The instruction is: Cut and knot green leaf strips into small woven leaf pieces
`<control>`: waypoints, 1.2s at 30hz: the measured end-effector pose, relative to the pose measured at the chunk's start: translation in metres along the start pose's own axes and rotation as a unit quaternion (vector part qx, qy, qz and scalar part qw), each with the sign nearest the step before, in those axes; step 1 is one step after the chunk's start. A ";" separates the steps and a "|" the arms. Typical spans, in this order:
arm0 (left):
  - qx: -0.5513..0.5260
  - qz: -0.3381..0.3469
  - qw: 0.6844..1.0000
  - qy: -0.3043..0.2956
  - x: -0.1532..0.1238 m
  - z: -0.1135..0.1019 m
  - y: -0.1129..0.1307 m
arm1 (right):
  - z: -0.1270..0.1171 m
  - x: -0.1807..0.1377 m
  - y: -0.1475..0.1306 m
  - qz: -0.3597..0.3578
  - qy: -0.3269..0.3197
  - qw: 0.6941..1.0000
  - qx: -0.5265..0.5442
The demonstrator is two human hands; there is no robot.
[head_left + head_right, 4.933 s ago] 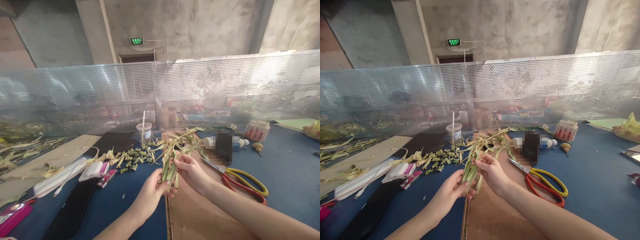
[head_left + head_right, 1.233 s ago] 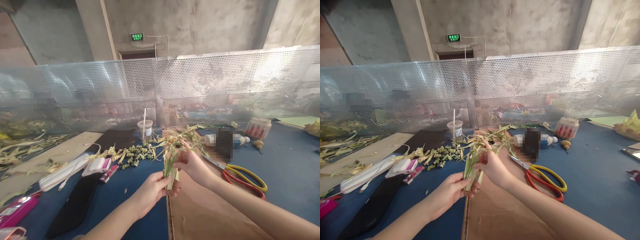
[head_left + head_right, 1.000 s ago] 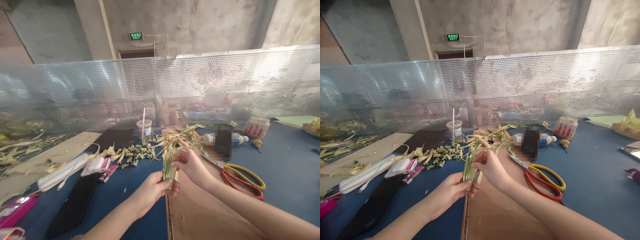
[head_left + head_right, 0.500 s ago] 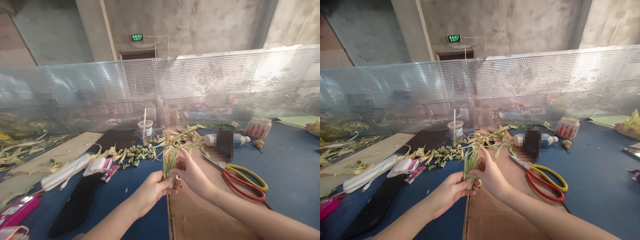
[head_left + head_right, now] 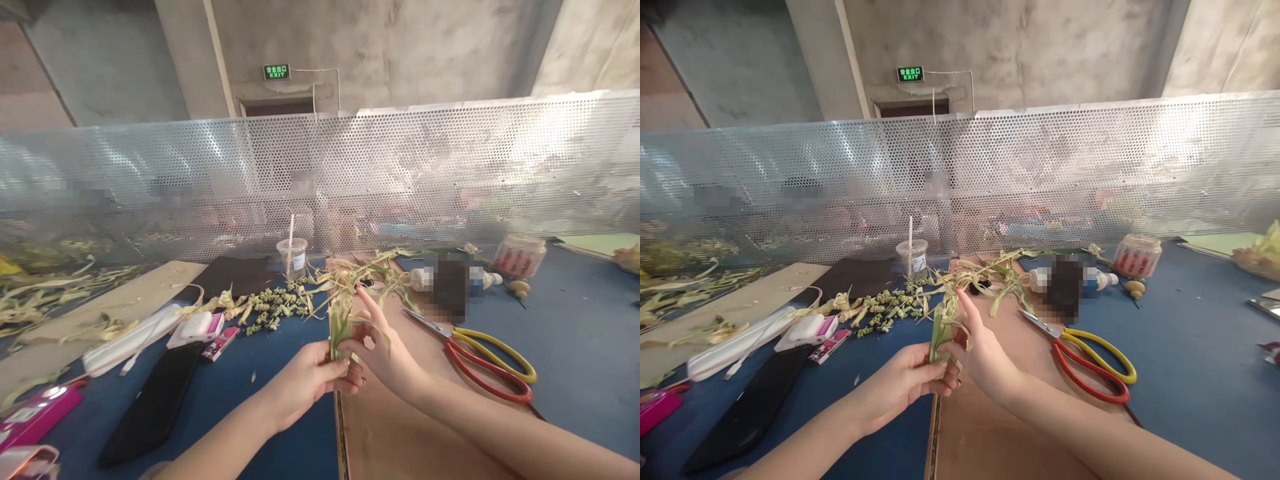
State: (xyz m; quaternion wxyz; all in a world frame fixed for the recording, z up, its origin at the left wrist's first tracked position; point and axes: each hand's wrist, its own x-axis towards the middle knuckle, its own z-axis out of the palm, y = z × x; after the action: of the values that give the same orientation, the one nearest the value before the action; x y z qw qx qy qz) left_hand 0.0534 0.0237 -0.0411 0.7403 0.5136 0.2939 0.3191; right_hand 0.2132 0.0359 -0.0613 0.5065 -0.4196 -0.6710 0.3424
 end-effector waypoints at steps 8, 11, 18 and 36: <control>-0.001 0.003 1.000 0.015 0.001 0.001 0.001 | 0.009 -0.001 0.003 -0.013 0.117 0.992 0.040; -0.003 0.005 1.000 0.019 0.001 0.000 0.002 | 0.009 -0.004 0.001 0.051 0.060 0.995 0.057; -0.014 0.009 1.000 0.000 0.001 -0.004 0.003 | 0.006 -0.005 0.001 0.107 -0.019 0.993 0.052; -0.023 0.008 1.000 -0.011 -0.002 -0.001 0.007 | 0.001 -0.004 -0.009 0.077 -0.096 0.991 0.053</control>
State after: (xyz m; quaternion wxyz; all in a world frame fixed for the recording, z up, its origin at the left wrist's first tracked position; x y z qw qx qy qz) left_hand 0.0504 0.0249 -0.0349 0.7525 0.5023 0.2743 0.3260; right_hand 0.2106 0.0285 -0.0552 0.4339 -0.4073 -0.6630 0.4541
